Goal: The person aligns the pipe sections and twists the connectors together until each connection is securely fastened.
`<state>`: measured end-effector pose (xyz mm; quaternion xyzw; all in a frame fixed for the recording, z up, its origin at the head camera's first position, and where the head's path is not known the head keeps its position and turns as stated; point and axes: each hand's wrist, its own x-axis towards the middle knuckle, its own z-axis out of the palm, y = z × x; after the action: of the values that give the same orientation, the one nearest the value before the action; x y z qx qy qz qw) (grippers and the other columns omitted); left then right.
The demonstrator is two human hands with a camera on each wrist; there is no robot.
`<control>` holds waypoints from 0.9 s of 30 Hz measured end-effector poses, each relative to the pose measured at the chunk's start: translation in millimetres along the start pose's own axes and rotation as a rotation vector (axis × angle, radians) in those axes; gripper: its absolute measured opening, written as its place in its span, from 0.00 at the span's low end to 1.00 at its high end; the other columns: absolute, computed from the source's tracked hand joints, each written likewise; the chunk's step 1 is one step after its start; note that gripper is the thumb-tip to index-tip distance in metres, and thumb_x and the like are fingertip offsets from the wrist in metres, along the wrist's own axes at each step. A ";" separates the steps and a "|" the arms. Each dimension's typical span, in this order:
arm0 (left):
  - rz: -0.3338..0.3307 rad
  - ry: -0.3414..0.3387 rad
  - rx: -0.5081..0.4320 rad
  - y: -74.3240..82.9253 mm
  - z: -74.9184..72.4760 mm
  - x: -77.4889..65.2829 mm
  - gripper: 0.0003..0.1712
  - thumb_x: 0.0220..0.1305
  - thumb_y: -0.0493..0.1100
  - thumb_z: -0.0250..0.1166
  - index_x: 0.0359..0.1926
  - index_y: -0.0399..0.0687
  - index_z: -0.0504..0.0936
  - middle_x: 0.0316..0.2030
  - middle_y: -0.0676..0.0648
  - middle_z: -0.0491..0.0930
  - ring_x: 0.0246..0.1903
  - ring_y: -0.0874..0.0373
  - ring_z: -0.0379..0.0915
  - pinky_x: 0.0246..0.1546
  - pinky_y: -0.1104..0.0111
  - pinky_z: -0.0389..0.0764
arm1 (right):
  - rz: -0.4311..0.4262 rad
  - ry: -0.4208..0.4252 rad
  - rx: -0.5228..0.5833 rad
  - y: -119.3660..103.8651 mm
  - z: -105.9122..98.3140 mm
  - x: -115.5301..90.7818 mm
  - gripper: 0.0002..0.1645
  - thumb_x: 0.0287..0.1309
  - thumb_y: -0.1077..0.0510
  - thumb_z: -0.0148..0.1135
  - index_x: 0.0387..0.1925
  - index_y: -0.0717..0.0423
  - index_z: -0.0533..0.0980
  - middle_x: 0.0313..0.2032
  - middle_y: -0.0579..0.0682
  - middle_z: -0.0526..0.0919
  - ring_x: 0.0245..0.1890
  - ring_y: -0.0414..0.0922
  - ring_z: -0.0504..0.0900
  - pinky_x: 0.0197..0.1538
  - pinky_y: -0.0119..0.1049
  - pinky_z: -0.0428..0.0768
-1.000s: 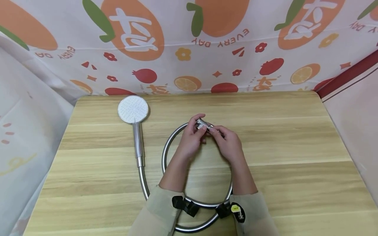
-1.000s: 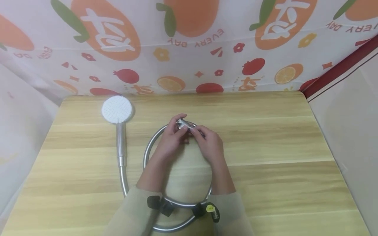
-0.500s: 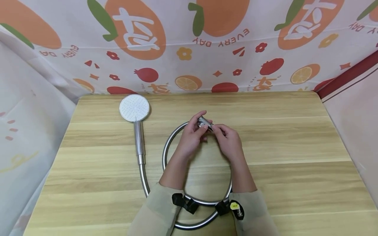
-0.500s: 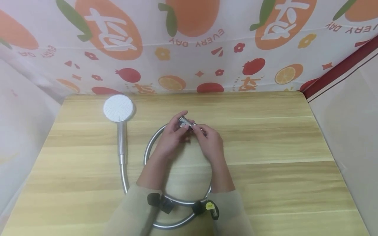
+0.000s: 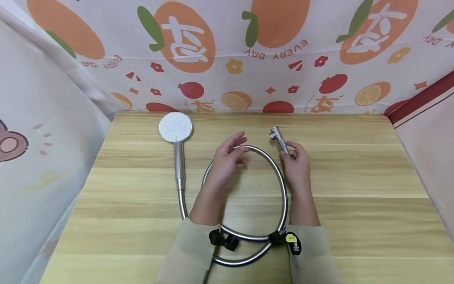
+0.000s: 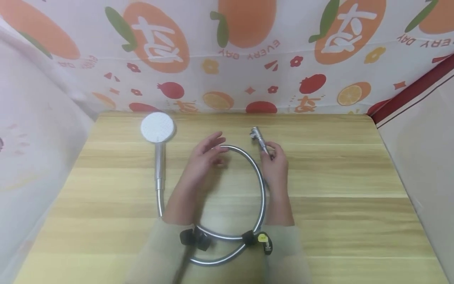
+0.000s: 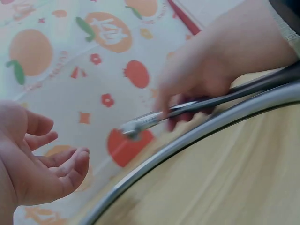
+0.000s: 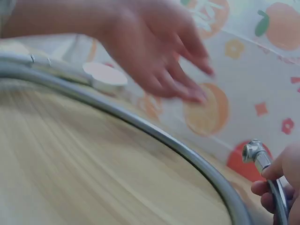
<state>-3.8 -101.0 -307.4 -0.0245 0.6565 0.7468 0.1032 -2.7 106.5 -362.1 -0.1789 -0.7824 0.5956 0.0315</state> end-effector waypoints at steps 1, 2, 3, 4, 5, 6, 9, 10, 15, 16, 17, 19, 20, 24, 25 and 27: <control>0.017 -0.002 0.009 2.8 -3.2 0.0 0.24 0.72 0.35 0.54 0.66 0.51 0.72 0.62 0.43 0.73 0.58 0.39 0.72 0.52 0.44 0.77 | 0.016 0.007 0.002 1.4 -4.6 3.3 0.23 0.62 0.60 0.62 0.59 0.47 0.75 0.27 0.47 0.74 0.22 0.38 0.68 0.25 0.29 0.69; 0.036 -0.003 0.024 5.5 -7.3 -0.2 0.23 0.72 0.35 0.54 0.66 0.50 0.72 0.61 0.44 0.74 0.58 0.38 0.72 0.53 0.43 0.76 | 0.026 0.013 -0.007 3.5 -9.1 6.6 0.25 0.62 0.62 0.61 0.60 0.47 0.74 0.29 0.48 0.76 0.23 0.39 0.69 0.27 0.29 0.69; 0.056 0.000 0.042 8.0 -11.7 -0.8 0.23 0.72 0.36 0.54 0.66 0.50 0.72 0.60 0.44 0.75 0.58 0.38 0.72 0.53 0.42 0.75 | 0.030 0.017 -0.027 5.5 -13.6 9.6 0.26 0.62 0.64 0.59 0.62 0.47 0.72 0.32 0.50 0.78 0.25 0.39 0.70 0.29 0.29 0.70; 0.074 0.006 0.065 10.0 -16.9 -1.3 0.23 0.72 0.36 0.54 0.66 0.49 0.72 0.60 0.44 0.75 0.58 0.38 0.72 0.54 0.43 0.75 | 0.032 0.019 -0.051 8.0 -17.8 12.2 0.28 0.62 0.66 0.58 0.63 0.47 0.71 0.36 0.52 0.81 0.28 0.41 0.71 0.33 0.30 0.71; 0.088 0.016 0.081 11.4 -22.2 -2.2 0.23 0.72 0.37 0.54 0.66 0.48 0.72 0.59 0.44 0.76 0.58 0.37 0.72 0.54 0.43 0.75 | 0.038 0.018 -0.080 10.2 -21.8 14.2 0.30 0.62 0.66 0.56 0.65 0.46 0.70 0.40 0.54 0.82 0.31 0.42 0.73 0.37 0.31 0.72; 0.095 0.029 0.104 12.4 -27.8 -3.5 0.23 0.72 0.37 0.54 0.66 0.48 0.73 0.59 0.43 0.76 0.58 0.38 0.73 0.54 0.44 0.76 | 0.041 0.012 -0.109 11.9 -26.1 15.8 0.32 0.62 0.67 0.55 0.66 0.46 0.68 0.45 0.55 0.83 0.35 0.44 0.75 0.41 0.34 0.73; 0.094 0.073 0.126 12.2 -43.9 -8.1 0.22 0.72 0.37 0.54 0.65 0.46 0.74 0.56 0.41 0.78 0.55 0.40 0.75 0.53 0.49 0.77 | 0.030 0.002 -0.194 15.2 -38.3 21.3 0.33 0.64 0.68 0.54 0.68 0.45 0.68 0.56 0.57 0.82 0.49 0.51 0.78 0.55 0.44 0.73; 0.087 0.082 0.128 11.4 -48.3 -9.5 0.21 0.72 0.38 0.54 0.65 0.46 0.74 0.56 0.41 0.79 0.54 0.42 0.76 0.53 0.51 0.77 | 0.020 -0.002 -0.219 15.5 -42.4 23.8 0.32 0.64 0.68 0.54 0.68 0.46 0.68 0.58 0.58 0.80 0.53 0.54 0.77 0.58 0.48 0.72; 0.093 0.112 0.172 9.2 -61.3 -14.3 0.20 0.73 0.40 0.53 0.64 0.45 0.74 0.54 0.41 0.81 0.52 0.48 0.78 0.53 0.53 0.77 | -0.053 -0.029 -0.300 11.4 -59.7 39.2 0.30 0.65 0.67 0.56 0.68 0.52 0.68 0.62 0.58 0.76 0.62 0.59 0.73 0.65 0.57 0.66; 0.093 0.122 0.186 9.8 -63.3 -14.8 0.20 0.73 0.40 0.54 0.64 0.46 0.74 0.54 0.41 0.81 0.52 0.49 0.78 0.54 0.52 0.76 | -0.057 -0.036 -0.307 10.4 -61.9 41.9 0.30 0.65 0.67 0.56 0.68 0.52 0.68 0.63 0.58 0.75 0.62 0.59 0.73 0.65 0.57 0.67; 0.098 0.136 0.202 10.6 -65.6 -14.8 0.21 0.73 0.40 0.53 0.64 0.46 0.74 0.55 0.41 0.80 0.52 0.49 0.77 0.55 0.54 0.76 | -0.056 -0.041 -0.310 9.1 -63.7 44.3 0.30 0.65 0.67 0.56 0.68 0.53 0.67 0.63 0.59 0.75 0.62 0.59 0.73 0.65 0.57 0.67; 0.115 0.172 0.271 13.3 -73.1 -14.9 0.22 0.73 0.40 0.54 0.65 0.47 0.73 0.57 0.41 0.79 0.54 0.51 0.76 0.56 0.57 0.75 | -0.034 -0.046 -0.303 6.9 -64.5 47.7 0.30 0.67 0.64 0.56 0.69 0.52 0.66 0.65 0.59 0.73 0.63 0.58 0.72 0.66 0.56 0.67; 0.120 0.195 0.314 15.1 -77.4 -14.9 0.23 0.73 0.41 0.55 0.66 0.48 0.73 0.59 0.42 0.78 0.56 0.51 0.74 0.58 0.58 0.74 | -0.021 -0.042 -0.293 5.7 -64.6 48.5 0.30 0.68 0.62 0.56 0.70 0.52 0.66 0.67 0.58 0.71 0.65 0.58 0.71 0.67 0.56 0.67; 0.148 0.309 0.589 21.2 -94.9 -13.6 0.28 0.71 0.49 0.57 0.70 0.58 0.68 0.69 0.47 0.69 0.69 0.51 0.62 0.69 0.53 0.63 | -0.020 0.010 -0.259 -1.8 -61.9 44.8 0.32 0.69 0.48 0.56 0.72 0.47 0.64 0.72 0.56 0.62 0.71 0.58 0.61 0.70 0.59 0.62; 0.156 0.327 0.658 22.5 -98.5 -12.8 0.30 0.70 0.51 0.58 0.71 0.60 0.67 0.71 0.48 0.65 0.72 0.50 0.56 0.71 0.50 0.59 | -0.045 0.026 -0.258 -3.5 -60.0 42.2 0.33 0.68 0.46 0.56 0.72 0.46 0.63 0.73 0.55 0.61 0.72 0.58 0.59 0.70 0.60 0.60; 0.174 0.349 0.795 25.4 -103.3 -12.2 0.34 0.69 0.55 0.58 0.73 0.60 0.63 0.75 0.47 0.57 0.76 0.48 0.44 0.73 0.44 0.48 | -0.108 0.042 -0.284 -6.4 -53.2 34.7 0.36 0.67 0.41 0.56 0.73 0.44 0.62 0.75 0.53 0.58 0.75 0.58 0.52 0.71 0.64 0.55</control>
<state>-6.8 -207.3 -294.6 -0.0533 0.8999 0.4270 -0.0708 -22.6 165.1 -346.3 -0.1514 -0.8664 0.4727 0.0542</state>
